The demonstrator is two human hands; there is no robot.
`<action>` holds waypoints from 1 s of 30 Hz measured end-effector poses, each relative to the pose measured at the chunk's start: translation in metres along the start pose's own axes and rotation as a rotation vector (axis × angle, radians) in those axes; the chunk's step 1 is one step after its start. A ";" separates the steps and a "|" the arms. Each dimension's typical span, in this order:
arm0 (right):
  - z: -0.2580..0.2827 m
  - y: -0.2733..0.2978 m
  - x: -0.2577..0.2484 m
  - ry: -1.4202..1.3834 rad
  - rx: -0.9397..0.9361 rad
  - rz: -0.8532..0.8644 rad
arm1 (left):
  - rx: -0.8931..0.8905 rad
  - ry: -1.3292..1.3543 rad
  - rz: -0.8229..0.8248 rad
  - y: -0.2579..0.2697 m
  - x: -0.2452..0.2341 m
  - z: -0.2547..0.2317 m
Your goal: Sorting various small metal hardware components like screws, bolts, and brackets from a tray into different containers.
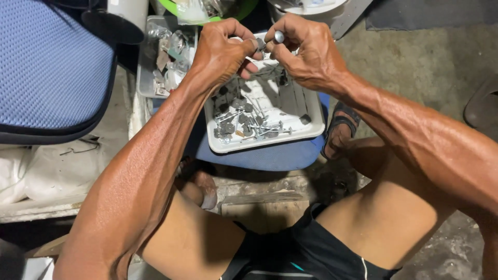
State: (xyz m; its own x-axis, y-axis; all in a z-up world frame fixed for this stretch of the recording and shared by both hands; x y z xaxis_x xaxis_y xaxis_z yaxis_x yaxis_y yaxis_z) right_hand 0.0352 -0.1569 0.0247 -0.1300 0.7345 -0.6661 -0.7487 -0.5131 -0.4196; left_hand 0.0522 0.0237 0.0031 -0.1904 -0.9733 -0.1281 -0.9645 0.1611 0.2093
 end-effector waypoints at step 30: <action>-0.010 -0.013 0.023 0.078 -0.055 0.068 | -0.155 -0.059 -0.004 -0.002 0.005 0.000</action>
State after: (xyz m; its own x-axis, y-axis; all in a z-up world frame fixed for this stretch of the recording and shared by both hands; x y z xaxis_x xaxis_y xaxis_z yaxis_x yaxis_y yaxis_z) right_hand 0.0489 -0.1381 0.0089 -0.1268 0.6615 -0.7392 -0.7032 -0.5855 -0.4034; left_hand 0.0531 0.0180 0.0022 -0.2017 -0.9618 -0.1854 -0.9263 0.1257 0.3553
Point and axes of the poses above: each hand's wrist, its own y-axis away from the middle knuckle, its own x-axis out of the palm, z = x × y, the point moved 4 cm from there along -y, towards the middle knuckle, and after that the axes turned 1 degree about -y, right-handed, at the moved point
